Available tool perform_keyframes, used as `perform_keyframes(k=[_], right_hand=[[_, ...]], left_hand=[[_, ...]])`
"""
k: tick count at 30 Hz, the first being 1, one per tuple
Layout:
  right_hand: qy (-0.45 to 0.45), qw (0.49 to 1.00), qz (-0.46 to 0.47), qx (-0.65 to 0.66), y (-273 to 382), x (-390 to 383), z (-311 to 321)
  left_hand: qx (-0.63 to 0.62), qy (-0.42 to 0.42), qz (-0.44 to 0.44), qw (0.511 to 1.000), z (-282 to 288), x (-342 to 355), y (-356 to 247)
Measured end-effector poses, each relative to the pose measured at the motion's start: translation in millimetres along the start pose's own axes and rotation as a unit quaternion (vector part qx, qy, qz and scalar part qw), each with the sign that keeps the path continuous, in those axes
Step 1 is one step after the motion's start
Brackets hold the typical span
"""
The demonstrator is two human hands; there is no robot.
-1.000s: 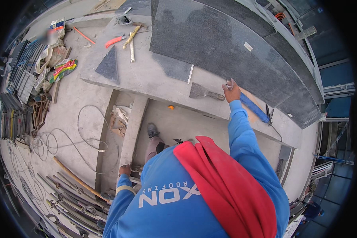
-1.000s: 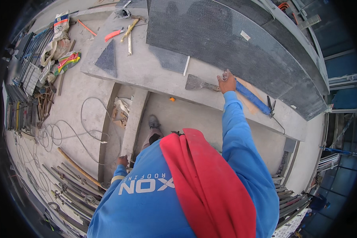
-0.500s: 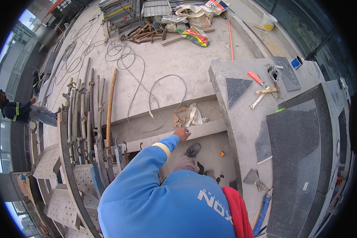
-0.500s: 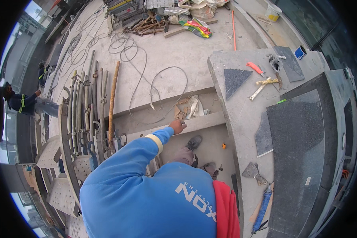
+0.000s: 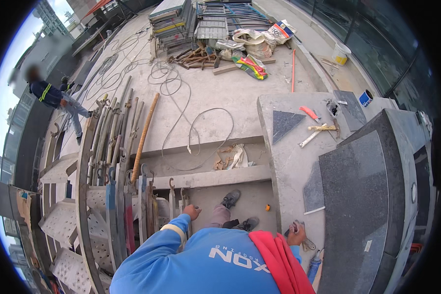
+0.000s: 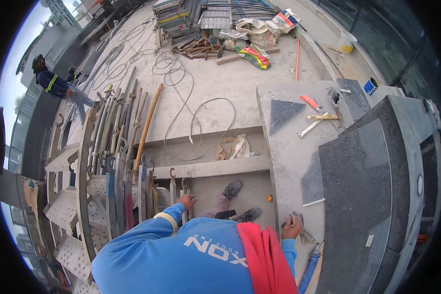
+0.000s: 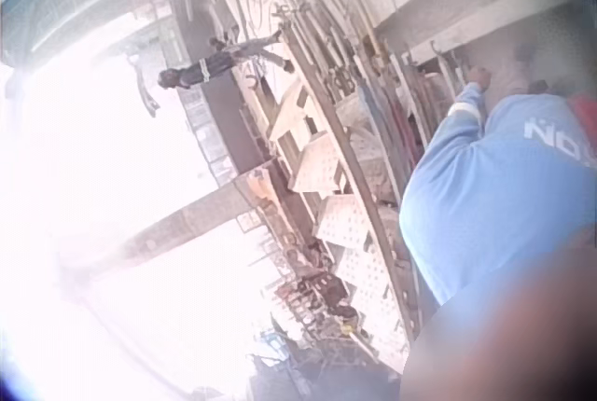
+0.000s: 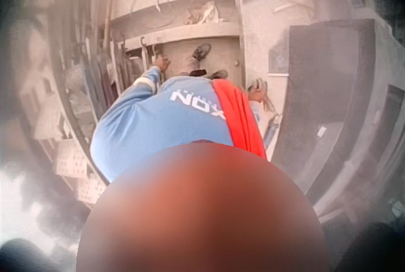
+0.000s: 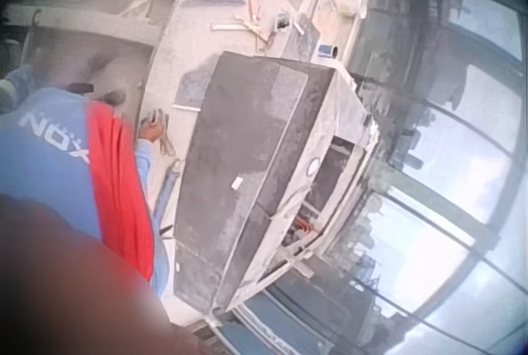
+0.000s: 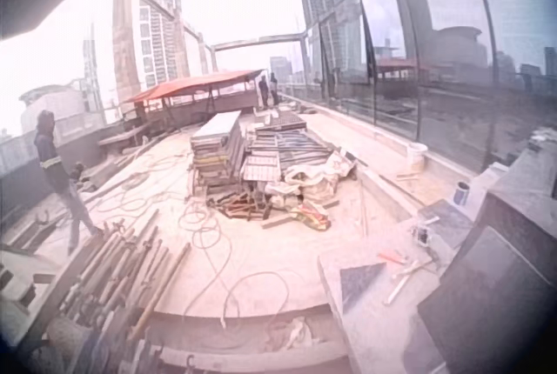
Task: The person measures and marks a dark roofing tile using a tape measure and marker, then positions and aligns the tile on a curved rooftop section. The person handles multiple tiles, a trowel, and a sealant gun while working on a construction site.
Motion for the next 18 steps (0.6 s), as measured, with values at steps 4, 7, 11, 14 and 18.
perform_keyframes(k=[4, 7, 11, 14, 18], right_hand=[[0.133, 0.981, 0.045, 0.137, 59.8, 41.8, -38.0], [0.229, 0.953, 0.146, 0.134, 128.5, 68.5, -63.7], [0.244, 0.938, 0.197, 0.145, 202.1, 92.6, -87.5], [0.229, 0.959, 0.164, 0.045, 220.8, 92.6, -106.2], [0.251, 0.952, 0.175, -0.01, 234.4, 79.1, -138.0]], left_hand=[[0.069, 0.058, 0.07, 0.993, -39.6, -55.6, 78.0], [0.066, 0.06, 0.126, 0.988, -61.1, -76.1, 106.0], [0.001, 0.032, 0.1, 0.994, -76.5, -61.3, 95.3], [-0.083, -0.035, 0.075, 0.993, -67.0, -21.3, 72.4], [-0.249, -0.088, 0.025, 0.964, -46.8, 34.6, 47.1]])
Point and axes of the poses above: each hand's wrist, its own x-axis towards the middle knuckle, its own z-axis out of the back of the hand, y = z × x, the point moved 8 cm from there along x, towards the middle knuckle
